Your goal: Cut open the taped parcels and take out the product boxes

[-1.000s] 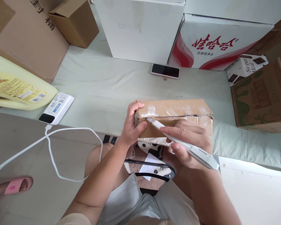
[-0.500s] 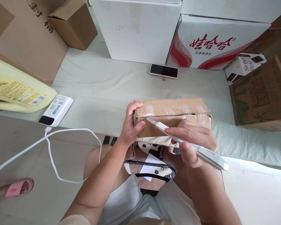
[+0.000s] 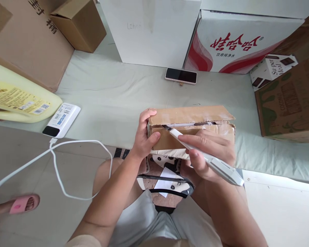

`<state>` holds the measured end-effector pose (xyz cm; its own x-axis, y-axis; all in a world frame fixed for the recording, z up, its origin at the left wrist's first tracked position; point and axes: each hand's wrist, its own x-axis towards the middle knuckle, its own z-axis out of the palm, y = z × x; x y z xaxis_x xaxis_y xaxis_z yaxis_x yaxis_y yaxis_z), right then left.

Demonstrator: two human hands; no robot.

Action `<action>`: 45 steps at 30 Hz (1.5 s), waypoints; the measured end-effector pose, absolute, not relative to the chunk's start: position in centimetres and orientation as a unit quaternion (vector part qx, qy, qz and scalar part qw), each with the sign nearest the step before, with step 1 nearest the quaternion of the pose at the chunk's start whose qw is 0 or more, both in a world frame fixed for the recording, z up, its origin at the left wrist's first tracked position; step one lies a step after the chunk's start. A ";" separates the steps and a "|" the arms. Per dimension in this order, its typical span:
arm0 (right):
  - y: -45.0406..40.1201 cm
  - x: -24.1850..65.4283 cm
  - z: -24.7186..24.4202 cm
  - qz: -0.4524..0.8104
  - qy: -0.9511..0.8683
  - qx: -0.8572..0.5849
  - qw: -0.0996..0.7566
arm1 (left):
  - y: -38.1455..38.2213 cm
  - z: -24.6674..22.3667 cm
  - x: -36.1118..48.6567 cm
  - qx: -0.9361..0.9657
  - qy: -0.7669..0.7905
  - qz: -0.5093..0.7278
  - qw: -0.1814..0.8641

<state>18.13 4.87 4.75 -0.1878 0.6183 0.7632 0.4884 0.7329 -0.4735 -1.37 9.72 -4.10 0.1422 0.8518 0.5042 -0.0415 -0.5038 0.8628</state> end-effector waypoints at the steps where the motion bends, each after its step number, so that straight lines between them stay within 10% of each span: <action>1: 4.9 18.1 4.8 0.061 -0.766 -0.363 0.527 | 9.7 -4.1 -1.4 0.647 0.311 0.576 0.391; 16: 4.3 18.3 4.4 0.112 -0.762 -0.351 0.533 | 9.7 -3.8 -1.8 0.646 0.331 0.570 0.384; 23: 3.4 22.9 4.5 0.384 -0.463 -0.282 0.748 | 11.5 -3.7 -2.5 0.640 0.318 0.572 0.403; 27: 4.5 27.5 2.9 0.314 -0.261 -0.390 0.825 | 13.2 -3.6 -2.7 0.606 0.324 0.583 0.435; 39: 6.3 30.3 -0.4 0.280 -0.526 -0.762 0.253 | 13.2 -1.9 -1.9 0.516 0.389 0.627 0.435; 45: 6.8 30.9 0.0 0.305 -0.528 -0.756 0.237 | 12.9 -0.3 -2.2 0.573 0.429 0.587 0.380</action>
